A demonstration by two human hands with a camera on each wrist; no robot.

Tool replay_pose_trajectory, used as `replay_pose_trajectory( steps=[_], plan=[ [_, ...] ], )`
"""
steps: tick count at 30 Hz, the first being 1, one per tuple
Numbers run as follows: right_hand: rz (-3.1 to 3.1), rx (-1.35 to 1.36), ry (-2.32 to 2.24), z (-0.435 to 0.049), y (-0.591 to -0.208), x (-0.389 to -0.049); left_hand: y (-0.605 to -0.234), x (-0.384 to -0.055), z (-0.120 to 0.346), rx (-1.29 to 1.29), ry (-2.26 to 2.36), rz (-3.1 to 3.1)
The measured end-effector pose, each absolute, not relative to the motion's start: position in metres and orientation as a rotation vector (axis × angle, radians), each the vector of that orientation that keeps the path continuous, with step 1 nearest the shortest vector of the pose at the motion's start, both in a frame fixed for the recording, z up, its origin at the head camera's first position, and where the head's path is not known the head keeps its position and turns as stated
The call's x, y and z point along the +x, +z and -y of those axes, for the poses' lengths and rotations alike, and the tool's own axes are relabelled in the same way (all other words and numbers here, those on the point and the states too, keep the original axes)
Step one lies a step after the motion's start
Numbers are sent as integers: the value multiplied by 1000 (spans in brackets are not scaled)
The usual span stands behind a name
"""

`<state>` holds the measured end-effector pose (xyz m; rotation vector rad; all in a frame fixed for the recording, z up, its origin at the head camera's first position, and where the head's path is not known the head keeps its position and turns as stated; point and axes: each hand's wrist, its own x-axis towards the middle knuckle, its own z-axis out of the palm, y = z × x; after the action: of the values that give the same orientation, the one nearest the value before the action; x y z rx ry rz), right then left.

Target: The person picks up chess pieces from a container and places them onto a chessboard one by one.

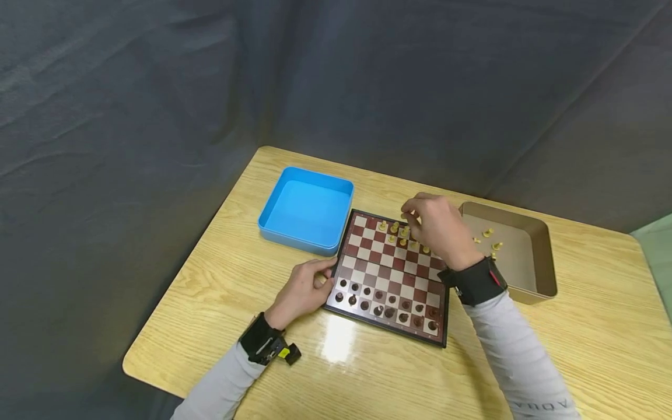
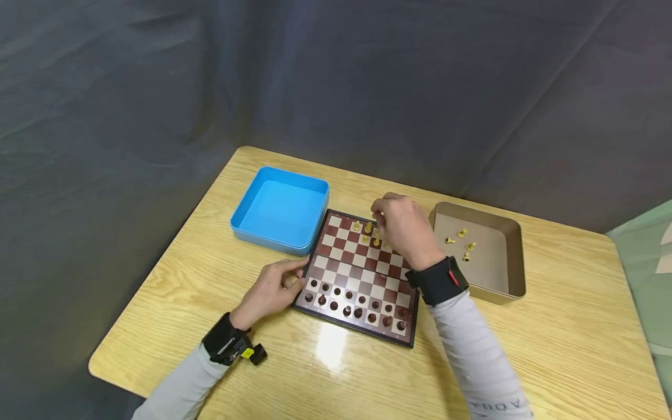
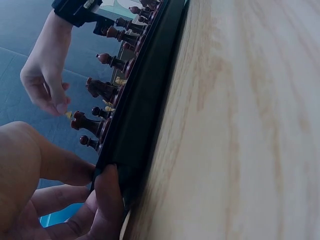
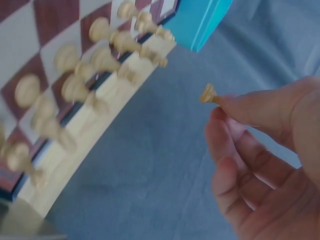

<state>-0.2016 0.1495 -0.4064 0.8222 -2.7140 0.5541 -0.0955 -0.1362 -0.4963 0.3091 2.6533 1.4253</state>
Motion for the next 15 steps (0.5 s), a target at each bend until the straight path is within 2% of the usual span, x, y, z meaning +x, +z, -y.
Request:
replay_pose_trajectory(
  steps=[15],
  plan=[
    [2767,872,576,-127,-425,-198,-492,-91,135,311,1372,-2682]
  ],
)
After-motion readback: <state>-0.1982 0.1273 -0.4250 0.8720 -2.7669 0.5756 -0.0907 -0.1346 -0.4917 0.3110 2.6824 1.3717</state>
